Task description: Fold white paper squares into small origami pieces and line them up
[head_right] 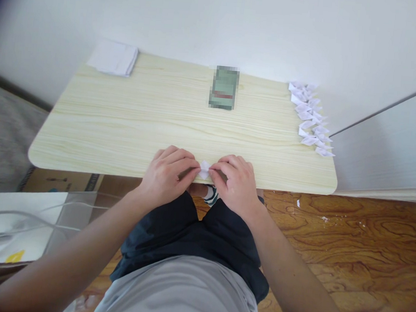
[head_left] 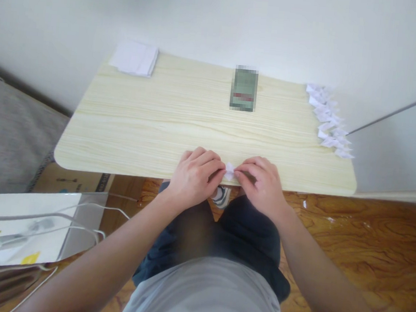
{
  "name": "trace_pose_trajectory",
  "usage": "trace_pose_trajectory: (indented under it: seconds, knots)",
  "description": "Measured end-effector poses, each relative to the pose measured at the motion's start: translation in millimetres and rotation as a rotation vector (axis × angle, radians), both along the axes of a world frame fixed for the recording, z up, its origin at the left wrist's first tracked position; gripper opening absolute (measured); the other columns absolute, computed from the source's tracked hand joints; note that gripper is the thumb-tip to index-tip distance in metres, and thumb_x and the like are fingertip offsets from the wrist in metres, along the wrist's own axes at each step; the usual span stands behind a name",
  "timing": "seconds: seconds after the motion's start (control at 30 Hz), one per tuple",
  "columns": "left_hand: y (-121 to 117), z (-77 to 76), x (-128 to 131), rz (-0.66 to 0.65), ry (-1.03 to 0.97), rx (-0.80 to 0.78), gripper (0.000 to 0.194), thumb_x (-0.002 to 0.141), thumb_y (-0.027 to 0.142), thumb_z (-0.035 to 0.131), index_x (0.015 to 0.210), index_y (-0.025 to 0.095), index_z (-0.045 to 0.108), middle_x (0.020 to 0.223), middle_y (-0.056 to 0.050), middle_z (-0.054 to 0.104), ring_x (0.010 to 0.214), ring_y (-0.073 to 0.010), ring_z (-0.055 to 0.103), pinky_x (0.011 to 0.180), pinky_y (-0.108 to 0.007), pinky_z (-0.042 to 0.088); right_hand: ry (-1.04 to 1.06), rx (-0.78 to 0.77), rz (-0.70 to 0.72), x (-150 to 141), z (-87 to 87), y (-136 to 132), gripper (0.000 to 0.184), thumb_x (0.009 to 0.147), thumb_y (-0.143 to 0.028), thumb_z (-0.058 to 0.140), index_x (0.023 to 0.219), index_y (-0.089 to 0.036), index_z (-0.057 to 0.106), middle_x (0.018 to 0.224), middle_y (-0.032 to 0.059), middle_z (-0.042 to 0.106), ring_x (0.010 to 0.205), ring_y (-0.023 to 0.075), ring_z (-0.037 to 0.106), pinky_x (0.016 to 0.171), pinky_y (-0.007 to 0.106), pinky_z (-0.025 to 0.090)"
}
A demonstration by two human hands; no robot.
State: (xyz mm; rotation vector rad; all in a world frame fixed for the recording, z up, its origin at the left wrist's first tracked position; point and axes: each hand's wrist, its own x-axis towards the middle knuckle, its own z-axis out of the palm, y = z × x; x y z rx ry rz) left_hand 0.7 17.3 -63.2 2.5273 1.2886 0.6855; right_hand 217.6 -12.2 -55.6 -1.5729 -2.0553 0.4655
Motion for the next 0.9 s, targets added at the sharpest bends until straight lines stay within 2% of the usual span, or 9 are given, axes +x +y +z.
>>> trace_pose_trajectory:
  seconds: [0.13, 0.33, 0.63, 0.9]
  knots:
    - [-1.4, -0.3, 2.8, 0.02, -0.007, 0.007, 0.019, 0.102, 0.03, 0.055, 0.099, 0.023, 0.072, 0.108, -0.004, 0.075, 0.103, -0.0239, 0.06, 0.09, -0.042, 0.041, -0.004, 0.002, 0.005, 0.8, -1.1, 3.0, 0.012, 0.096, -0.027, 0.067, 0.102, -0.023, 0.076, 0.106, 0.0067, 0.072, 0.107, 0.0248, 0.064, 0.094, 0.038, 0.043]
    - [-3.1, -0.1, 4.8, 0.06, -0.025, 0.027, 0.017, 0.1, 0.028, 0.057, 0.094, 0.023, 0.072, 0.108, -0.004, 0.075, 0.107, -0.0242, 0.061, 0.094, -0.043, 0.04, -0.098, -0.034, -0.001, -4.4, 7.4, 8.6, 0.013, 0.098, -0.027, 0.063, 0.093, -0.022, 0.073, 0.09, 0.0045, 0.069, 0.095, 0.0236, 0.063, 0.086, 0.036, 0.042]
    - [-8.9, -0.5, 17.2, 0.22, -0.058, 0.009, 0.009, 0.095, 0.025, 0.062, 0.088, 0.023, 0.069, 0.111, -0.005, 0.073, 0.11, -0.0272, 0.059, 0.096, -0.045, 0.04, -0.174, -0.077, -0.059, -14.0, 12.8, 12.8, 0.015, 0.098, -0.033, 0.065, 0.088, -0.023, 0.069, 0.091, 0.0045, 0.073, 0.093, 0.0246, 0.062, 0.081, 0.037, 0.039]
    - [-8.5, 0.4, 18.2, 0.249, -0.055, -0.015, 0.008, 0.093, 0.024, 0.064, 0.086, 0.024, 0.068, 0.11, -0.005, 0.073, 0.112, -0.0282, 0.059, 0.095, -0.046, 0.04, -0.136, -0.143, -0.075, -13.6, 15.3, 19.1, 0.015, 0.093, -0.033, 0.069, 0.082, -0.023, 0.071, 0.084, 0.0022, 0.074, 0.085, 0.0223, 0.063, 0.078, 0.035, 0.041]
